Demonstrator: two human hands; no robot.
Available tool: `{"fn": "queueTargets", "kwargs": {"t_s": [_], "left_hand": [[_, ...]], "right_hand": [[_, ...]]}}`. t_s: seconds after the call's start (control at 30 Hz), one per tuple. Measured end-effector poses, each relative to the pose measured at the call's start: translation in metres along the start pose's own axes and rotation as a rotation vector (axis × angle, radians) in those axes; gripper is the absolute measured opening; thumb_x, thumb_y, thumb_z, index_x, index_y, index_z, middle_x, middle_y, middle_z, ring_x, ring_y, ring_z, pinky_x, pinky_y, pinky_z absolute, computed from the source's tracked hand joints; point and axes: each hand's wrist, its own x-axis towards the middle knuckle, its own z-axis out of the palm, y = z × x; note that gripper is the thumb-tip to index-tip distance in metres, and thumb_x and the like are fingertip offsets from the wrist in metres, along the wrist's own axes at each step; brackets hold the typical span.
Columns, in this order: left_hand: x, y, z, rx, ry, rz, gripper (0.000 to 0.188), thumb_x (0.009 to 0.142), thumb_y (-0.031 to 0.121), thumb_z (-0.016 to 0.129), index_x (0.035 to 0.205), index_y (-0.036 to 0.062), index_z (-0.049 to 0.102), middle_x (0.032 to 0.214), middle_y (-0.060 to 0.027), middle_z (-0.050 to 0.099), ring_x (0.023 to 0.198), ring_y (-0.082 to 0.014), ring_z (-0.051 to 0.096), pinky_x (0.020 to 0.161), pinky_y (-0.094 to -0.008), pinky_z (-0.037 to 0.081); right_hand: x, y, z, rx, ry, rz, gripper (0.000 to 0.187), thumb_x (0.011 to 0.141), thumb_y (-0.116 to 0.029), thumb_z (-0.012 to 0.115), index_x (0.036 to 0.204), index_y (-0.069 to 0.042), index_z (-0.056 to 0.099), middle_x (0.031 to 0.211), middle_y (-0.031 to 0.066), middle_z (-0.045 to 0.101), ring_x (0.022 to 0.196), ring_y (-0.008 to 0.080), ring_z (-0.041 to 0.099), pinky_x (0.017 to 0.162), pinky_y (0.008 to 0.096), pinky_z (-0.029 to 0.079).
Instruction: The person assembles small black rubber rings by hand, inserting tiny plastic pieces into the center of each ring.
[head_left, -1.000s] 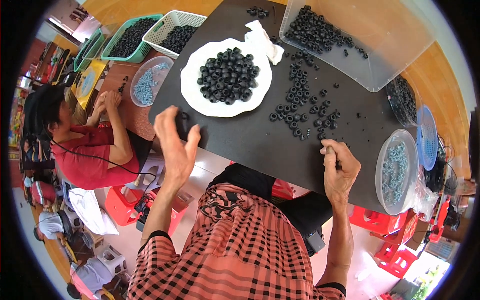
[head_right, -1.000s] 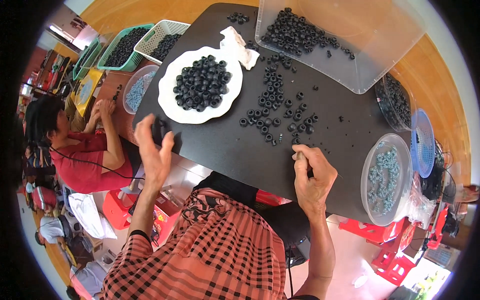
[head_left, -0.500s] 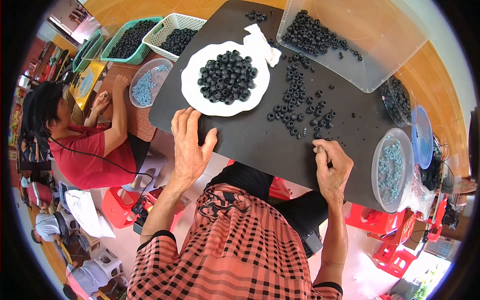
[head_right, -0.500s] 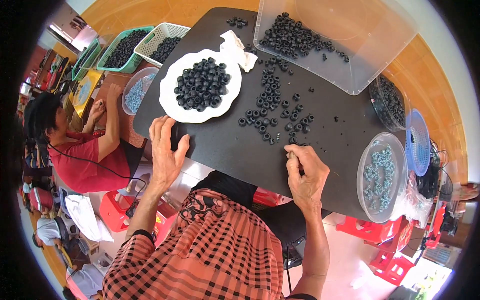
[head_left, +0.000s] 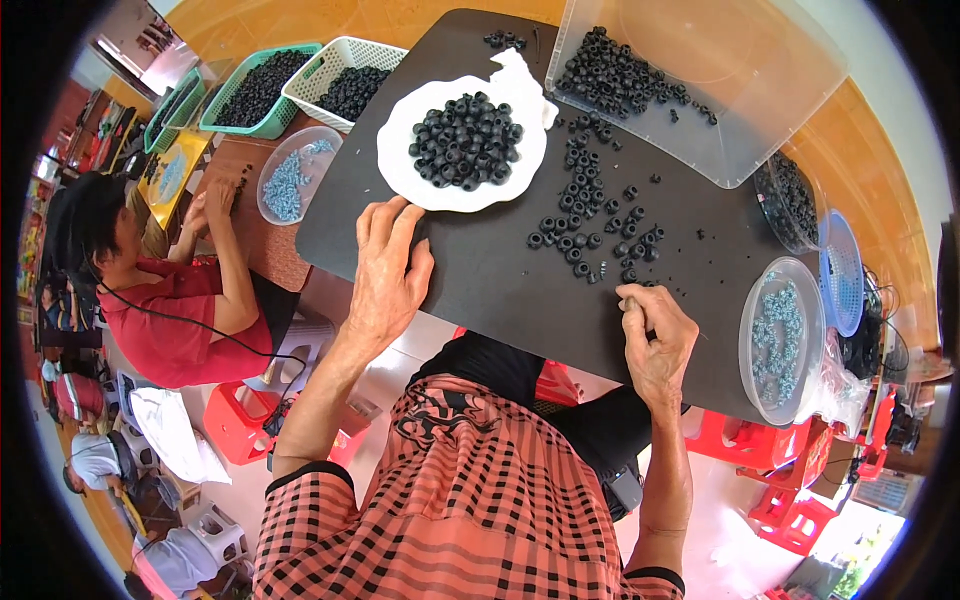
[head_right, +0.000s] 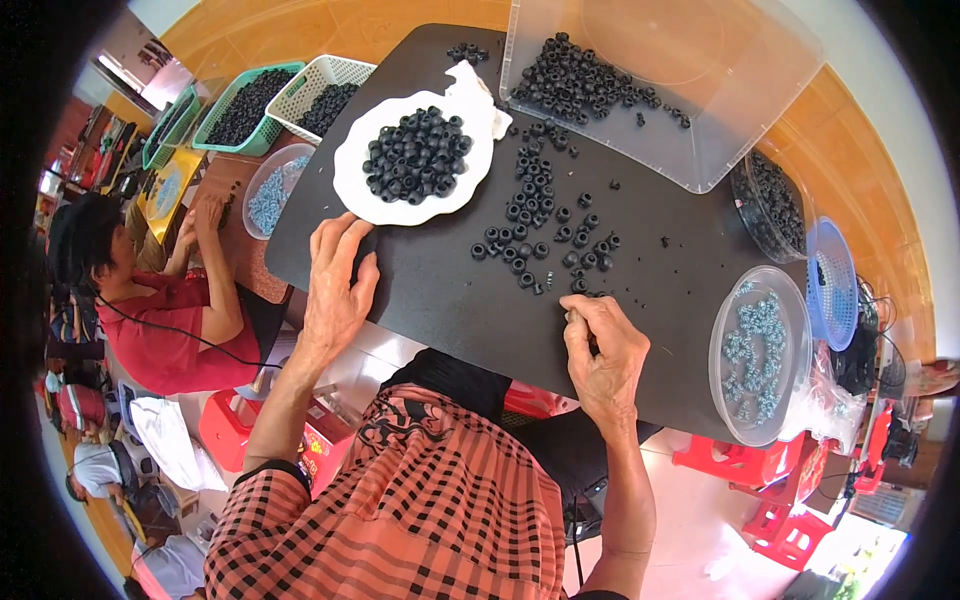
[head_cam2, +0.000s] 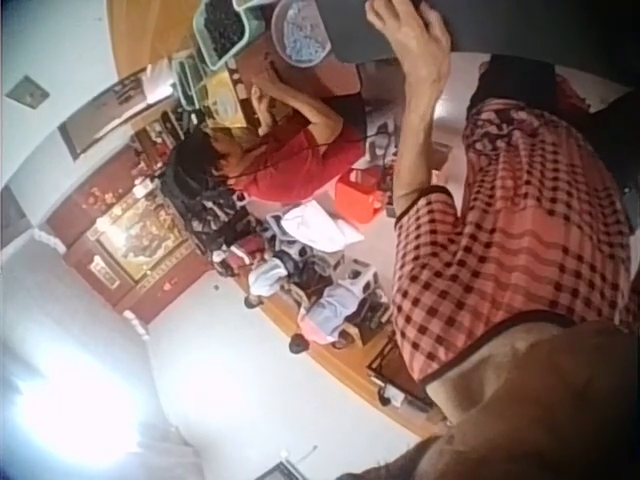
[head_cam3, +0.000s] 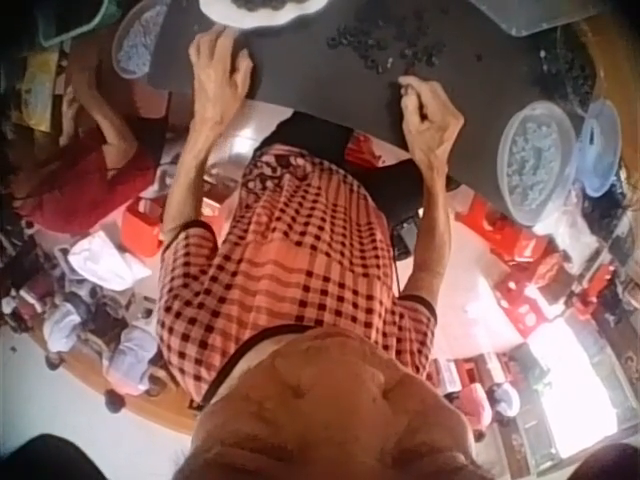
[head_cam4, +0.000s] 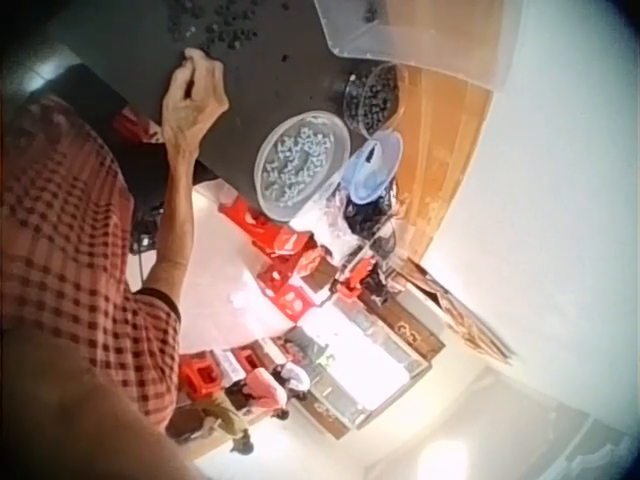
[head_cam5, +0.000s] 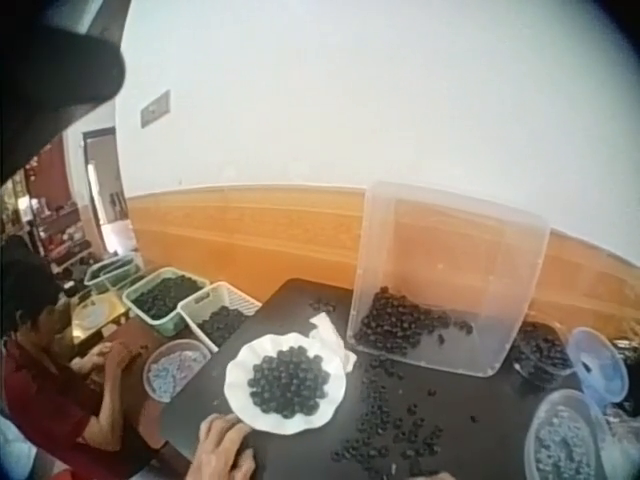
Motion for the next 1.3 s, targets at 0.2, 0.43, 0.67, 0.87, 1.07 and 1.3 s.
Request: {"fn": "queueTargets", "kwargs": {"t_s": [0.2,0.43,0.67,0.87,1.07,1.3], "left_hand": [[0.01,-0.003,-0.006,0.013,-0.033,-0.049,0.042,0.076,-0.001,0.062,0.116,-0.0049,0.053,0.114,-0.0209,0.051,0.108,-0.0377,0.046,0.093,-0.0442,0.041],[0.01,-0.009,-0.009,0.079,-0.032,-0.1,0.026,0.076,0.003,0.068,0.101,-0.0029,0.062,0.098,-0.016,0.052,0.099,-0.0336,0.048,0.087,-0.0417,0.041],[0.007,-0.004,-0.007,0.0,0.062,0.041,0.023,0.08,-0.001,0.063,0.103,-0.0006,0.06,0.094,-0.0146,0.058,0.088,-0.0268,0.054,0.08,-0.0365,0.044],[-0.011,0.061,0.002,-1.235,-0.285,-0.484,0.021,0.097,0.01,0.051,0.112,-0.0033,0.057,0.102,-0.0133,0.066,0.091,-0.0187,0.064,0.086,-0.031,0.049],[-0.011,0.089,0.037,-1.949,-0.49,-0.674,0.026,0.098,0.014,0.051,0.113,-0.0051,0.058,0.109,-0.0152,0.063,0.107,-0.0207,0.058,0.093,-0.0335,0.044],[-0.008,0.099,0.053,-1.984,-0.578,-0.698,0.028,0.098,0.018,0.049,0.113,-0.0051,0.058,0.108,-0.0096,0.06,0.101,-0.0155,0.056,0.092,-0.0314,0.044]], "right_hand": [[0.001,0.001,0.001,0.006,0.003,-0.013,0.018,0.08,0.008,0.059,0.094,0.0,0.067,0.075,0.0079,0.062,0.058,0.0115,0.054,0.053,0.024,0.043],[0.0,0.0,0.0,0.021,0.007,-0.007,0.018,0.08,0.007,0.058,0.094,0.0,0.067,0.075,0.0076,0.062,0.059,0.0112,0.055,0.052,0.0241,0.042],[0.004,0.003,-0.006,0.108,0.128,0.01,0.018,0.081,0.007,0.058,0.094,-0.001,0.067,0.075,0.0062,0.062,0.059,0.0103,0.056,0.053,0.0223,0.044],[0.012,-0.024,-0.002,0.137,-0.099,-0.136,0.029,0.072,0.008,0.067,0.099,-0.003,0.066,0.094,0.0087,0.064,0.063,0.0107,0.056,0.06,0.0247,0.049],[0.012,-0.029,0.013,0.245,-0.139,-0.181,0.035,0.07,0.006,0.069,0.103,-0.004,0.066,0.098,0.0075,0.062,0.075,0.0128,0.06,0.068,0.0273,0.053],[0.008,-0.02,0.013,0.138,-0.063,-0.199,0.035,0.067,0.004,0.072,0.099,-0.007,0.068,0.096,0.0045,0.062,0.081,0.0197,0.058,0.065,0.0298,0.052]]}}
